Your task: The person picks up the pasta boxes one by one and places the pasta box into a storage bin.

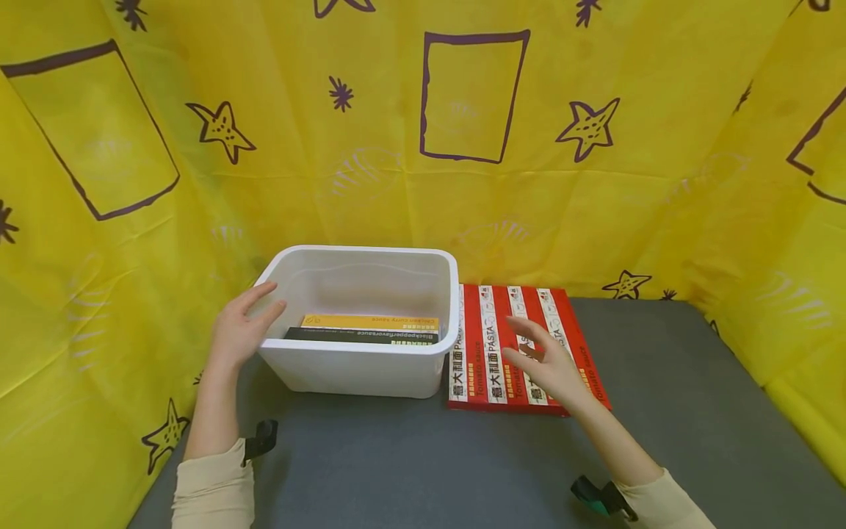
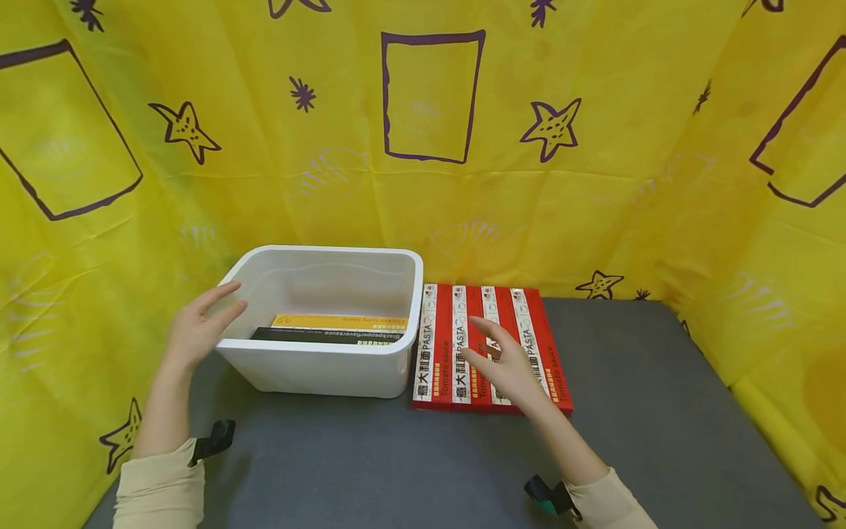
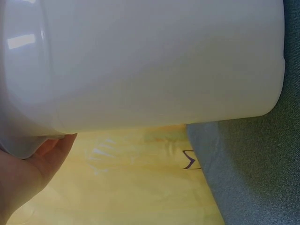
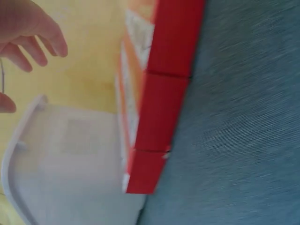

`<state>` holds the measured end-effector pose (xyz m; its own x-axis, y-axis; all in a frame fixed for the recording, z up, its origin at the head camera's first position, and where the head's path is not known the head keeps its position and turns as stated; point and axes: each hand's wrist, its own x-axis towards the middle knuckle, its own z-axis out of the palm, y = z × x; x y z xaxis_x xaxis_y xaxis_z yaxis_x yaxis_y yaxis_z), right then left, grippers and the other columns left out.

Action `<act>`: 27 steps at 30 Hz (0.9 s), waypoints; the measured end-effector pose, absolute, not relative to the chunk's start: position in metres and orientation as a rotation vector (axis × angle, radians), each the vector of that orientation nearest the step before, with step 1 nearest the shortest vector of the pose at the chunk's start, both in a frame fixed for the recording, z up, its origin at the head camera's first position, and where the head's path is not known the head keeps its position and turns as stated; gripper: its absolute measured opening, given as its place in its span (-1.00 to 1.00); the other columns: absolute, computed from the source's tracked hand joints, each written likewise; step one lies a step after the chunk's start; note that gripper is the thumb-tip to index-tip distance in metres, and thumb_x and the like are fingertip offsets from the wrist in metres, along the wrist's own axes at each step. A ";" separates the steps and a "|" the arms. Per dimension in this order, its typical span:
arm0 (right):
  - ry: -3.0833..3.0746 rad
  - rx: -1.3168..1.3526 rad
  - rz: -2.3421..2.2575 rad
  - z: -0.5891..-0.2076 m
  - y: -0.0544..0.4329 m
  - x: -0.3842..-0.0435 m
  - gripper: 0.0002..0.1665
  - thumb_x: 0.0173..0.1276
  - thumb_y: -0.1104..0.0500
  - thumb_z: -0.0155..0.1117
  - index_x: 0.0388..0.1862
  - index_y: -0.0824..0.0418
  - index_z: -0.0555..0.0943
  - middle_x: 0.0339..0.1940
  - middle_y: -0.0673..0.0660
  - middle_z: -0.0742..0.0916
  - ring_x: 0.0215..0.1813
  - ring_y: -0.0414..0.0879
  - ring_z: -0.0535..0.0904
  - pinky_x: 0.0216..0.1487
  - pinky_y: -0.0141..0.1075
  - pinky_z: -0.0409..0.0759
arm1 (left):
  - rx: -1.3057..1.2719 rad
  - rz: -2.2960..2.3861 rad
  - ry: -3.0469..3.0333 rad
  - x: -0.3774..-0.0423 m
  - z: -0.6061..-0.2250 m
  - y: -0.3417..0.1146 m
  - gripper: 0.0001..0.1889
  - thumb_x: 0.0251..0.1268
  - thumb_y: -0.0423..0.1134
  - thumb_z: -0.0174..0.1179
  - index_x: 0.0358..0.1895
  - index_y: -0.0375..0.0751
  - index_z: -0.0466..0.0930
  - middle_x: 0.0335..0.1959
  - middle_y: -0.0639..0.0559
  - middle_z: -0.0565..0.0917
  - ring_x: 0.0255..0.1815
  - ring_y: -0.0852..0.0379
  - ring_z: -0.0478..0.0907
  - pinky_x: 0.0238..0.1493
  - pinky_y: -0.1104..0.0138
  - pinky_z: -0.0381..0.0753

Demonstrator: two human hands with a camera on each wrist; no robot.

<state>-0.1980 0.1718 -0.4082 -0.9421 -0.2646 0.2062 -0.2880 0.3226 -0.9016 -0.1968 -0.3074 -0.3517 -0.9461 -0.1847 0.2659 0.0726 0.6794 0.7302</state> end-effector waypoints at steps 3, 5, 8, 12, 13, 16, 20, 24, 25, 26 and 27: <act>-2.572 0.467 1.712 -0.415 0.180 -0.194 -0.30 0.36 0.07 0.33 0.43 0.13 0.35 0.41 0.20 0.43 0.38 0.23 0.34 0.20 0.11 0.48 | 0.097 -1.128 -2.586 -0.197 -0.351 -0.307 -0.41 0.39 0.04 0.14 0.38 -0.19 0.40 0.39 -0.29 0.35 0.40 -0.37 0.21 0.29 -0.27 0.18; -2.605 0.410 1.690 -0.420 0.185 -0.191 -0.30 0.36 0.07 0.32 0.43 0.15 0.34 0.40 0.23 0.43 0.36 0.25 0.38 0.13 0.07 0.55 | 0.102 -1.127 -2.589 -0.197 -0.351 -0.307 -0.40 0.39 0.05 0.14 0.38 -0.19 0.40 0.39 -0.28 0.35 0.40 -0.37 0.21 0.29 -0.27 0.17; -2.624 0.356 1.670 -0.424 0.191 -0.187 -0.30 0.36 0.07 0.32 0.42 0.18 0.35 0.38 0.26 0.45 0.34 0.25 0.40 0.13 0.04 0.56 | 0.102 -1.134 -2.586 -0.197 -0.350 -0.307 -0.41 0.39 0.04 0.14 0.38 -0.19 0.40 0.39 -0.28 0.35 0.40 -0.37 0.20 0.29 -0.27 0.17; -2.622 0.332 1.662 -0.429 0.197 -0.184 -0.31 0.36 0.09 0.32 0.41 0.21 0.35 0.37 0.28 0.45 0.39 0.22 0.33 0.20 0.02 0.50 | 0.096 -1.138 -2.576 -0.197 -0.350 -0.308 -0.41 0.39 0.02 0.14 0.38 -0.21 0.40 0.39 -0.29 0.35 0.40 -0.37 0.20 0.30 -0.27 0.16; -2.621 0.325 1.670 -0.431 0.199 -0.184 -0.31 0.36 0.11 0.32 0.41 0.21 0.35 0.38 0.29 0.45 0.39 0.23 0.33 0.19 0.02 0.50 | 0.095 -1.137 -2.575 -0.197 -0.350 -0.308 -0.41 0.39 0.02 0.15 0.38 -0.21 0.40 0.39 -0.30 0.35 0.40 -0.37 0.20 0.30 -0.26 0.17; -2.635 0.295 1.659 -0.435 0.202 -0.184 -0.30 0.36 0.11 0.32 0.42 0.23 0.34 0.38 0.29 0.44 0.40 0.23 0.31 0.21 0.01 0.47 | 0.094 -1.129 -2.574 -0.197 -0.351 -0.309 -0.41 0.39 0.03 0.15 0.38 -0.20 0.40 0.38 -0.29 0.36 0.39 -0.37 0.21 0.29 -0.26 0.18; -2.649 0.256 1.637 -0.439 0.207 -0.184 -0.28 0.35 0.07 0.33 0.42 0.22 0.34 0.38 0.27 0.44 0.38 0.20 0.34 0.23 0.02 0.45 | 0.097 -1.121 -2.577 -0.197 -0.352 -0.309 -0.41 0.39 0.04 0.15 0.38 -0.19 0.41 0.38 -0.29 0.36 0.39 -0.37 0.22 0.29 -0.25 0.18; -2.636 0.247 1.617 -0.441 0.213 -0.182 -0.29 0.35 0.11 0.33 0.41 0.25 0.35 0.37 0.25 0.46 0.37 0.17 0.36 0.24 0.00 0.43 | 0.099 -1.120 -2.580 -0.197 -0.352 -0.309 -0.41 0.39 0.04 0.15 0.37 -0.20 0.41 0.39 -0.29 0.36 0.39 -0.37 0.21 0.29 -0.26 0.18; -2.636 0.243 1.613 -0.441 0.216 -0.181 -0.30 0.35 0.12 0.33 0.41 0.26 0.35 0.37 0.25 0.46 0.37 0.18 0.36 0.25 0.00 0.42 | 0.099 -1.118 -2.581 -0.196 -0.352 -0.309 -0.41 0.39 0.04 0.15 0.37 -0.20 0.41 0.39 -0.29 0.36 0.39 -0.37 0.21 0.29 -0.26 0.18; -2.641 0.237 1.605 -0.441 0.218 -0.180 -0.30 0.35 0.13 0.33 0.41 0.26 0.34 0.38 0.26 0.46 0.37 0.19 0.36 0.25 0.00 0.40 | 0.098 -1.119 -2.582 -0.196 -0.352 -0.309 -0.41 0.39 0.04 0.15 0.37 -0.20 0.41 0.39 -0.29 0.36 0.40 -0.37 0.21 0.29 -0.26 0.18; -2.648 0.228 1.599 -0.441 0.220 -0.179 -0.29 0.35 0.13 0.33 0.42 0.27 0.34 0.38 0.27 0.45 0.37 0.20 0.35 0.26 -0.01 0.40 | 0.096 -1.121 -2.582 -0.196 -0.352 -0.309 -0.41 0.39 0.04 0.15 0.37 -0.20 0.41 0.39 -0.29 0.35 0.40 -0.37 0.21 0.29 -0.26 0.17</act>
<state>-0.1789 0.2203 -0.4408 -0.9884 -0.1049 0.1102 -0.1464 0.4580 -0.8768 -0.1962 -0.3085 -0.3517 -0.9453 -0.1881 0.2667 0.0664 0.6893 0.7214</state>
